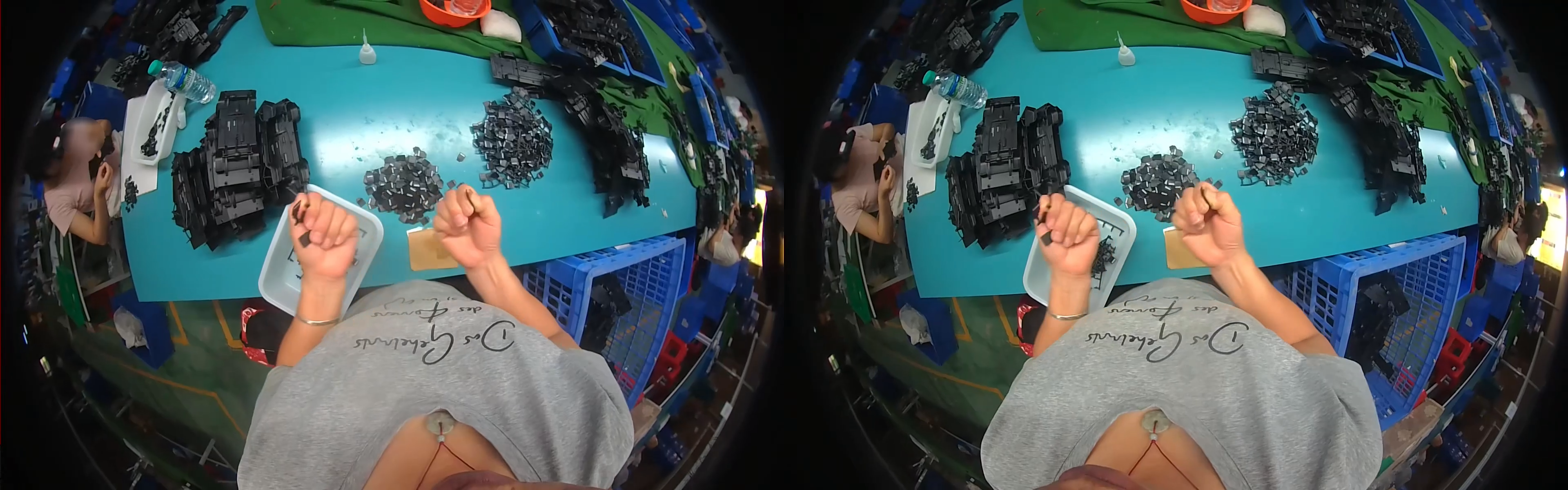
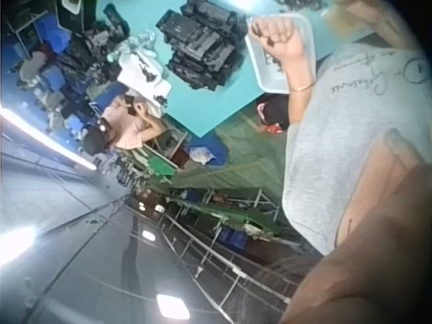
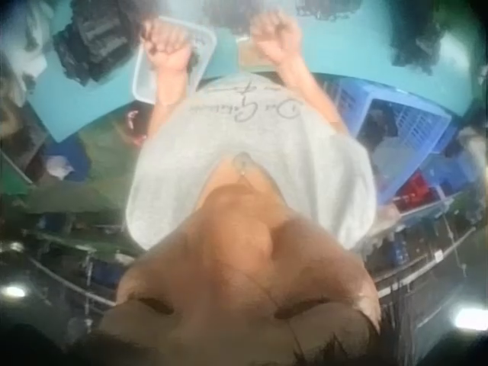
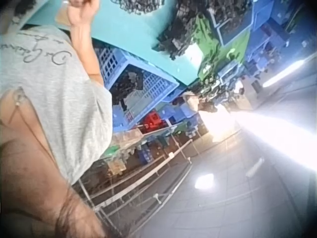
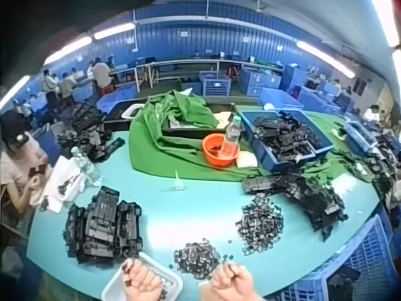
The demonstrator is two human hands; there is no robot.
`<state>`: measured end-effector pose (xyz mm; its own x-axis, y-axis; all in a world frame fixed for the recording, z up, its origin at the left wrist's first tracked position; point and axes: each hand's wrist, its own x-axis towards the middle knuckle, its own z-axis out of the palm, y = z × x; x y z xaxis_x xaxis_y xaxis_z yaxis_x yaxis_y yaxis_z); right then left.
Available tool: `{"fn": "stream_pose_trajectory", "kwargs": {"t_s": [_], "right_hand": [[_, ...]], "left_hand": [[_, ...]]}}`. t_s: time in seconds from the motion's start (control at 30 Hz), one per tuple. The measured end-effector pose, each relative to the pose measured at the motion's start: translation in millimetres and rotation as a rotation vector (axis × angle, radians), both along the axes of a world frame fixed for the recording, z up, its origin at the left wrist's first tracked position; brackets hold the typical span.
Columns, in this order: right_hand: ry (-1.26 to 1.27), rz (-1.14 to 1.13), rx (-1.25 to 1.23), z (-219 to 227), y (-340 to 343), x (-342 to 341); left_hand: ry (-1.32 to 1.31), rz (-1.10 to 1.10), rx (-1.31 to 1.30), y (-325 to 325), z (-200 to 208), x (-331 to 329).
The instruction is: The person repeatedly picks up small plastic components from a tray and the table, snapping the pieces together by hand.
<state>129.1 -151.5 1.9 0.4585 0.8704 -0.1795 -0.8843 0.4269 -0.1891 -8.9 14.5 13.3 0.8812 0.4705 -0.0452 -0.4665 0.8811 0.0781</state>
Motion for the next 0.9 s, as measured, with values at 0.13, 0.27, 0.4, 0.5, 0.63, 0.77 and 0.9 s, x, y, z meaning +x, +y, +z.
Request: {"fn": "stream_pose_trajectory", "kwargs": {"t_s": [0.13,0.27,0.4,0.5,0.63,0.77,0.9], "right_hand": [[-0.779,0.184,-0.764,-39,0,27],[-1.631,0.1,-1.054,-72,16,38],[-2.023,0.231,-1.286,-50,24,43],[-1.869,0.026,-1.075,-36,23,40],[-1.387,0.35,-0.682,-9,17,19],[-1.591,0.223,-0.737,-6,16,2],[-1.894,0.09,-0.739,3,14,1]], "left_hand": [[0.669,-0.132,0.505,-12,-4,1],[0.853,-0.275,0.773,-22,-11,8],[0.845,-0.352,0.86,-20,-24,3],[0.838,-0.327,0.848,-21,-24,4],[0.681,-0.315,0.63,-24,-22,9],[0.642,-0.349,0.671,-26,-25,13],[0.663,-0.309,0.681,-30,-25,15]]}}
